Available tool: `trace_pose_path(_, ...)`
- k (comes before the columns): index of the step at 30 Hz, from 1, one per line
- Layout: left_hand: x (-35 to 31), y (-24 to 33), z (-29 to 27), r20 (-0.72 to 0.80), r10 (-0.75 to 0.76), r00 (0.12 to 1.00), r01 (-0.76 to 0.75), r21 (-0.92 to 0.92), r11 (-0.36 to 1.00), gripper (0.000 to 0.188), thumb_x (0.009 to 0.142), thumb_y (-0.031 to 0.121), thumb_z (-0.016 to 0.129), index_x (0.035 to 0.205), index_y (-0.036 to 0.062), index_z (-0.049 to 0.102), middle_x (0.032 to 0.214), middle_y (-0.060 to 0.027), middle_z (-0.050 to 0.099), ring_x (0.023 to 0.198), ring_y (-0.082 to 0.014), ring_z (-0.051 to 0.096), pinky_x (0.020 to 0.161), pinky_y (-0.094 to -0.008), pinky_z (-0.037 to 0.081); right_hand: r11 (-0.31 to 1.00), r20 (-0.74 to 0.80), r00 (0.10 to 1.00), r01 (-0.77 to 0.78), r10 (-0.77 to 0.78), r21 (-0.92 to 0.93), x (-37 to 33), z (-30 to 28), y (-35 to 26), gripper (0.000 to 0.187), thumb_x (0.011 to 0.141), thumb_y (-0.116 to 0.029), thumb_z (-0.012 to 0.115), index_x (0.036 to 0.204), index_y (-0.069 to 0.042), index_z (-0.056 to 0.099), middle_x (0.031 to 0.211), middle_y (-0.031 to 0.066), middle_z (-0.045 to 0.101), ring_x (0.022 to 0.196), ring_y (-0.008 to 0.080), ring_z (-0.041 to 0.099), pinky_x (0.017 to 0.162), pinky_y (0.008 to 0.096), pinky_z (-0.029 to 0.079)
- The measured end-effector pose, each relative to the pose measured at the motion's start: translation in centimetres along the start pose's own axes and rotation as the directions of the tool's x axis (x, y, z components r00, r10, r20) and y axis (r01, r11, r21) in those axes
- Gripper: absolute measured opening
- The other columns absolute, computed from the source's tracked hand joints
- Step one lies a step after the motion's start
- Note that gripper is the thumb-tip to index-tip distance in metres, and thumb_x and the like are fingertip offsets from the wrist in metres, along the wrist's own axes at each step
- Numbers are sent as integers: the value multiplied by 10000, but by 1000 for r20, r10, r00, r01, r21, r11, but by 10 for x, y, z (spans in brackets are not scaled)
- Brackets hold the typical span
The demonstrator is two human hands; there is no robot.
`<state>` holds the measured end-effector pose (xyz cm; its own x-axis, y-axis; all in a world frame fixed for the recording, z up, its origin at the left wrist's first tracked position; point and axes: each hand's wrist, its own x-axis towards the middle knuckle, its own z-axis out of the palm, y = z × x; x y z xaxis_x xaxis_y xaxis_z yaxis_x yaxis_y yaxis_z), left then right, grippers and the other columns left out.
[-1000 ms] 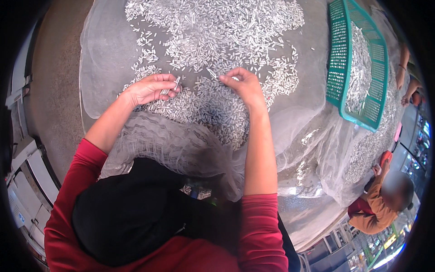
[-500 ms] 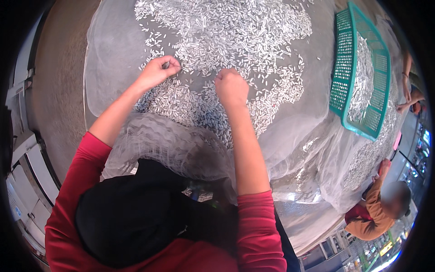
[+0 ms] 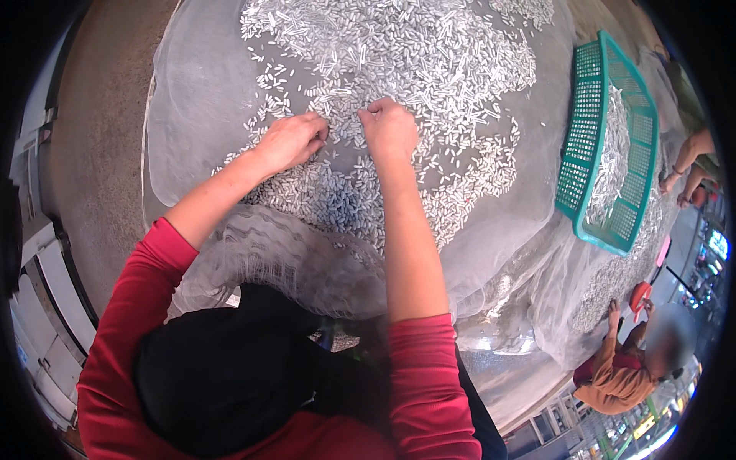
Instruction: The person repeatedly picks up small white cylindrical items from a large pile on a white sheet and places them into a green basket. The hands work continuously, moving items from the sheet to the basket.
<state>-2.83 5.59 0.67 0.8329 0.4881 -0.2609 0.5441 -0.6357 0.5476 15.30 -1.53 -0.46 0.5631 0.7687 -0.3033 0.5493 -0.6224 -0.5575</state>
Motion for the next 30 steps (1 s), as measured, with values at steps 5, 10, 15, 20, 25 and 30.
trace_pose_path(5, -4, -18, -18, 212, -114, 971, 227, -644, 731, 95, 853, 116, 608, 929, 63, 586, 885, -57, 636, 792, -182, 615, 699, -301, 498, 584, 331, 943, -287, 33, 759, -5, -16, 5, 149, 810, -136, 631, 921, -36, 621, 683, 40, 572, 582, 120, 497, 511, 246, 369)
trace_pose_path(10, 1, -41, -45, 296, -138, 945, 309, -947, 85, 151, 909, 129, 567, 1053, 84, 571, 894, 3, 585, 784, -87, 564, 715, -251, 489, 600, 396, 918, -307, -17, 739, 7, -21, -6, 308, 822, -78, 510, 1108, -2, 593, 728, 46, 548, 549, 94, 452, 472, 227, 319)
trace_pose_path(15, 20, -58, -53, 267, -194, 944, 288, -953, 91, 305, 889, 193, 603, 1163, 69, 551, 901, 30, 558, 791, -77, 529, 722, -253, 459, 876, 825, 558, -353, -85, 329, -7, -17, -15, 379, 795, -70, 475, 1142, -9, 614, 686, 27, 571, 523, 88, 456, 471, 221, 353)
trace_pose_path(20, 48, -38, -29, -133, -177, 975, 100, -452, 886, 147, 856, 210, 621, 859, 65, 644, 812, -28, 633, 796, -166, 603, 695, -320, 468, 762, 867, 462, -489, -186, 424, -32, -31, -3, 334, 798, -92, 490, 1084, -16, 646, 684, 12, 571, 534, 80, 454, 487, 200, 360)
trace_pose_path(25, 66, -13, -23, -223, 27, 974, -28, -2, 1000, 133, 813, 190, 632, 905, 95, 647, 901, -107, 650, 867, -321, 610, 729, -421, 478, 721, 757, 635, -452, -153, 525, -20, -35, -3, 264, 829, -111, 570, 1063, -19, 648, 659, -14, 540, 557, 61, 448, 491, 191, 331)
trace_pose_path(30, 55, -22, -35, 12, -86, 996, 87, -32, 996, 78, 841, 163, 625, 868, 90, 616, 906, -61, 649, 824, -247, 621, 695, -368, 477, 851, 361, 908, -8, -214, 526, 2, -23, -9, 198, 833, -169, 628, 966, -29, 674, 697, 21, 615, 618, 110, 540, 572, 260, 424)
